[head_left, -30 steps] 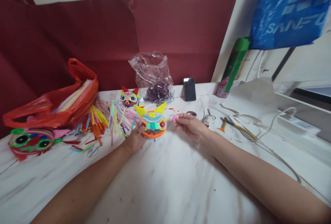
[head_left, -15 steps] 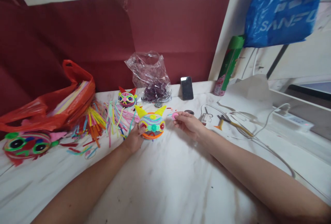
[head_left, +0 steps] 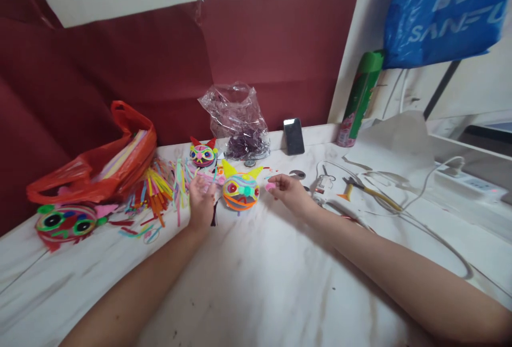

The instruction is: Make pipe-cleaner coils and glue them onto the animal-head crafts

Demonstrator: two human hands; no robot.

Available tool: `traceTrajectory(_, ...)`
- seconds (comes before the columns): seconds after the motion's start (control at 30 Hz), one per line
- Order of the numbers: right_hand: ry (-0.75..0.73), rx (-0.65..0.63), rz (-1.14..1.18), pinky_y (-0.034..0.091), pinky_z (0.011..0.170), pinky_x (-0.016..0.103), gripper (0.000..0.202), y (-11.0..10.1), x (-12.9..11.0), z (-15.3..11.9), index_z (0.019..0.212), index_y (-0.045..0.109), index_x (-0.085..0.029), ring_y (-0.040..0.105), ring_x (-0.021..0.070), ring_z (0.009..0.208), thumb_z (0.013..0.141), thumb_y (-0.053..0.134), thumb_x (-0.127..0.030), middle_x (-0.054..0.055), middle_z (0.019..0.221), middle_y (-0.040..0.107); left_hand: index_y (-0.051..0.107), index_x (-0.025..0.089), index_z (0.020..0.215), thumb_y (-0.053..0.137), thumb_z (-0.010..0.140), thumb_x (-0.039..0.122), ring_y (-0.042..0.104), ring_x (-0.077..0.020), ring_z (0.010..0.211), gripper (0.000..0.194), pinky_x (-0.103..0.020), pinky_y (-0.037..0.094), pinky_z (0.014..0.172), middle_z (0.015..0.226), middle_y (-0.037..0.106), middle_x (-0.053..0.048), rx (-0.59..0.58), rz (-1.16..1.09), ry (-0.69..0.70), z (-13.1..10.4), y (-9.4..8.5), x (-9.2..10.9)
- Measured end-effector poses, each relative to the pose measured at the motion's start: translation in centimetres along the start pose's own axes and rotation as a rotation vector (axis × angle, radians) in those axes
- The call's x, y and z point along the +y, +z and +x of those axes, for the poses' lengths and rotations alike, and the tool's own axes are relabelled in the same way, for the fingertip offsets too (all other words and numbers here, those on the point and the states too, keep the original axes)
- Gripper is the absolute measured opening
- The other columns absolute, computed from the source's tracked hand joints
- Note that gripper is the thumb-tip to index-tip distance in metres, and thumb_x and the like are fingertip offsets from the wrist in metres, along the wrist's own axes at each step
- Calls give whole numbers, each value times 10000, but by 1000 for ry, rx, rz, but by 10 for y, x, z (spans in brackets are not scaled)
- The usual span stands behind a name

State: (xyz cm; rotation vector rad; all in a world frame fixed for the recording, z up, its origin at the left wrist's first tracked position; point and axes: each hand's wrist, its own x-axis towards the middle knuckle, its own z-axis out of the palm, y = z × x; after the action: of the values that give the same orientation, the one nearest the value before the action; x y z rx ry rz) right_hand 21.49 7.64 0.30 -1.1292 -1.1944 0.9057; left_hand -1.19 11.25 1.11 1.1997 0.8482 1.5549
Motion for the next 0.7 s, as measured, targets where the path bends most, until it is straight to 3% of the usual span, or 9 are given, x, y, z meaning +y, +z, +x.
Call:
traceTrajectory(0.03,-32,-2,-29,386,525,236,209,0,0,-1,762,579,-186,454,88,529,628,686,-304,-48,595,529,504,296,1137,714,650,185,413,-170,1189,541,-213,352,929,1205,517,3,76,80,150,-2,0,5)
traceTrajectory(0.07,-65,-12,-49,394,542,239,201,1,-1,-2,780,574,-192,466,94,551,638,673,-294,-45,615,533,557,271,1085,719,639,172,449,-181,1139,485,-219,360,917,1167,536,-12,63,156,252,-5,2,11)
traceTrajectory(0.13,-135,-53,-92,406,579,245,185,4,-6,-7,812,569,-199,489,104,592,658,647,-266,-36,653,546,645,218,951,710,646,172,537,-182,951,315,-239,399,842,1020,596,-38,-127,293,289,-17,10,19)
traceTrajectory(0.2,-197,-104,-155,407,594,248,186,9,-12,-16,851,570,-200,494,107,605,676,620,-234,-29,674,550,660,202,953,705,654,187,563,-154,741,303,-246,423,717,822,624,-26,-296,358,161,-32,22,22)
traceTrajectory(0.27,-236,-144,-221,399,576,250,191,15,-19,-26,880,569,-201,478,107,584,692,601,-222,-28,664,542,648,196,967,728,625,196,560,-139,648,352,-245,419,631,731,630,-11,-355,353,9,-44,33,20)
traceTrajectory(0.33,-240,-186,-246,400,566,252,195,20,-24,-36,900,562,-204,477,110,569,709,590,-224,-28,653,543,646,174,875,719,635,226,530,-120,541,257,-243,403,546,622,612,5,-425,299,-133,-51,41,15)
traceTrajectory(0.5,-230,-287,-154,439,626,266,221,23,-32,-41,930,568,-196,551,126,633,711,587,-225,-2,717,599,596,142,722,667,689,290,504,-101,492,167,-232,393,478,543,573,9,-422,46,-280,-51,40,9)
traceTrajectory(0.6,-220,-229,-174,439,628,274,149,15,-36,-35,863,598,-192,555,134,646,728,576,-250,8,722,608,588,133,722,677,676,273,520,-94,522,173,-219,399,476,603,583,-1,-436,-100,-358,-48,37,9)
traceTrajectory(0.7,-212,-146,-266,433,593,271,123,-6,-45,-26,818,613,-195,547,135,614,735,575,-277,7,695,613,576,132,704,700,646,260,524,-88,517,187,-216,400,463,644,588,-3,-430,-140,-402,-46,35,8)
